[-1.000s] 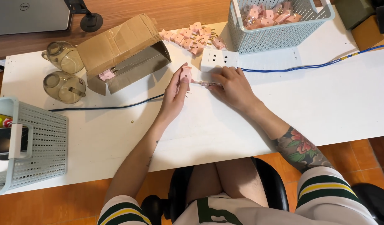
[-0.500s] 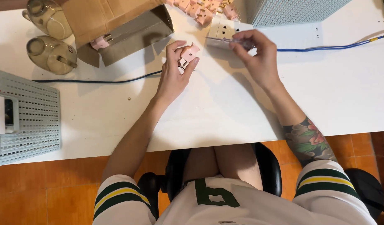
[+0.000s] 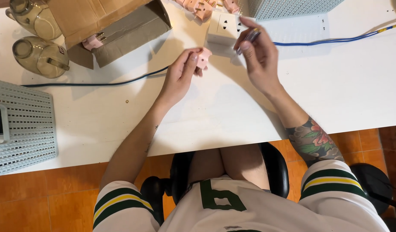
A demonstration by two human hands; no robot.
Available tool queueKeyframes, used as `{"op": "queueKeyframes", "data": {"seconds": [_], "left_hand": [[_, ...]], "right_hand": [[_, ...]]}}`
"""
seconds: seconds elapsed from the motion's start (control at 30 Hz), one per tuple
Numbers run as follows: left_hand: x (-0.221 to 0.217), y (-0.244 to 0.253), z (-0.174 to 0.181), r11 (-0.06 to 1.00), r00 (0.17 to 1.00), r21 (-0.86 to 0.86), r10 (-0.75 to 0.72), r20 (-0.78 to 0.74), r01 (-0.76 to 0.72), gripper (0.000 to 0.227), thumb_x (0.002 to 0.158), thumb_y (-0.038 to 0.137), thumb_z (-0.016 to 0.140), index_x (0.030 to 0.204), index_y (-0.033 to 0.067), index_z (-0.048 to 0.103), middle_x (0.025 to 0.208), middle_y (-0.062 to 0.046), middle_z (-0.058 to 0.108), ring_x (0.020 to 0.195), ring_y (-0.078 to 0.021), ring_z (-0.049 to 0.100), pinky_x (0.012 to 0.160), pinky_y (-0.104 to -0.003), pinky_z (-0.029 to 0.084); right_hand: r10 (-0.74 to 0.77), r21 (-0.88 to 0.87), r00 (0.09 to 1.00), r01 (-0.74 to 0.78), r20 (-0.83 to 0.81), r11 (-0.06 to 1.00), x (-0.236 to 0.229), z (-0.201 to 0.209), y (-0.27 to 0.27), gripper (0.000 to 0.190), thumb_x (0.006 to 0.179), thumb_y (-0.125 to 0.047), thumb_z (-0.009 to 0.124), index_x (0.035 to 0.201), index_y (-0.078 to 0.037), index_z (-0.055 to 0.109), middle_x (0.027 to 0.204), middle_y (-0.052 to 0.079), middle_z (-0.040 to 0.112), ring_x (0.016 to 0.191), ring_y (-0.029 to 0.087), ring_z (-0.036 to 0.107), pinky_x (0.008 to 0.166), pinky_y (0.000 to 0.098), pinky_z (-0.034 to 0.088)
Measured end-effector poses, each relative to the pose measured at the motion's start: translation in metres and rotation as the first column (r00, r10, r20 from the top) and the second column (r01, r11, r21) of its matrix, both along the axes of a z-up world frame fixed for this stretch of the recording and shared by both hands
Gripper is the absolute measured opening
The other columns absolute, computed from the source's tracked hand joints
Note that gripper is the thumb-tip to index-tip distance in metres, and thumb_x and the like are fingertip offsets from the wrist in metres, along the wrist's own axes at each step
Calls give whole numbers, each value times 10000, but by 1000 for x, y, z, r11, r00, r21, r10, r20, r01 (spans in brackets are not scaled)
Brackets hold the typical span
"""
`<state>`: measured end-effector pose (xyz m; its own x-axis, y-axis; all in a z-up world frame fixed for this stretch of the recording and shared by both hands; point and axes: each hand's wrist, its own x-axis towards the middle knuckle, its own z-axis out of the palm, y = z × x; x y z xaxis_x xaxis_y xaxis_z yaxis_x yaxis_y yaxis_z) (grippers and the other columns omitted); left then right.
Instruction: The person assembles small pink electrical components on a white table using a screwdriver. They tighten screws on multiple units, place some into a cardboard box, and continue working on additional components throughout the clip.
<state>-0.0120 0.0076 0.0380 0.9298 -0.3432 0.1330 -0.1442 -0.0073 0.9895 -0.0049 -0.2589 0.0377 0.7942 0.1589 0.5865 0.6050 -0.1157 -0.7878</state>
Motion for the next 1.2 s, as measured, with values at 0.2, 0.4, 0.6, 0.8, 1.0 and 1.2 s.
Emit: {"op": "queueKeyframes", "data": {"seconds": [0.2,0.4,0.6,0.8,1.0,1.2], "left_hand": [[0,-2,2,986,995,150,-63,-77,74,605,1188,551,405,1444,141,770,922,-7,650,844,-102,624,849,-233,471],[2,3,-25,995,989,-21,-92,113,95,432,1215,218,671,1598,23,622,1045,-178,777,980,-210,770,946,-364,637],[14,5,-45,990,999,-136,36,34,-31,524,1204,226,713,1627,51,458,1177,-173,766,1122,-199,740,1098,-401,579],[8,-5,-40,983,997,-164,80,-7,-80,383,1190,282,713,1448,47,555,1173,-149,781,1064,-198,744,1001,-359,614],[-4,-3,-27,986,997,151,-73,38,67,563,1220,261,617,1712,57,434,1184,-143,681,1097,-259,659,1037,-505,586],[-6,-11,-41,854,865,514,-195,463,-83,632,1127,267,782,1593,4,446,1337,-182,782,1248,-362,746,1148,-507,502]], "right_hand": [[-14,-402,983,-62,-183,914,-12,31,16,379,1241,-325,597,1440,-34,737,1082,83,713,820,171,547,784,335,430],[2,-326,982,-65,-190,943,-9,16,19,182,1116,-162,844,1196,1,832,860,129,730,718,222,647,678,339,492],[25,-309,965,-108,-261,945,-19,33,34,210,1122,-143,799,1212,44,836,973,211,810,760,264,709,705,375,537],[43,-340,968,-129,-248,931,-27,27,43,177,1080,-181,849,1170,-29,853,815,143,767,660,252,672,652,356,529],[-129,-212,939,61,-319,975,-7,-6,12,337,1178,-300,750,1472,-145,697,809,55,647,714,177,612,696,332,496],[-75,-43,983,68,-167,997,-14,24,19,313,1264,-211,514,1447,-13,673,1048,96,534,915,174,577,900,342,539]]}}
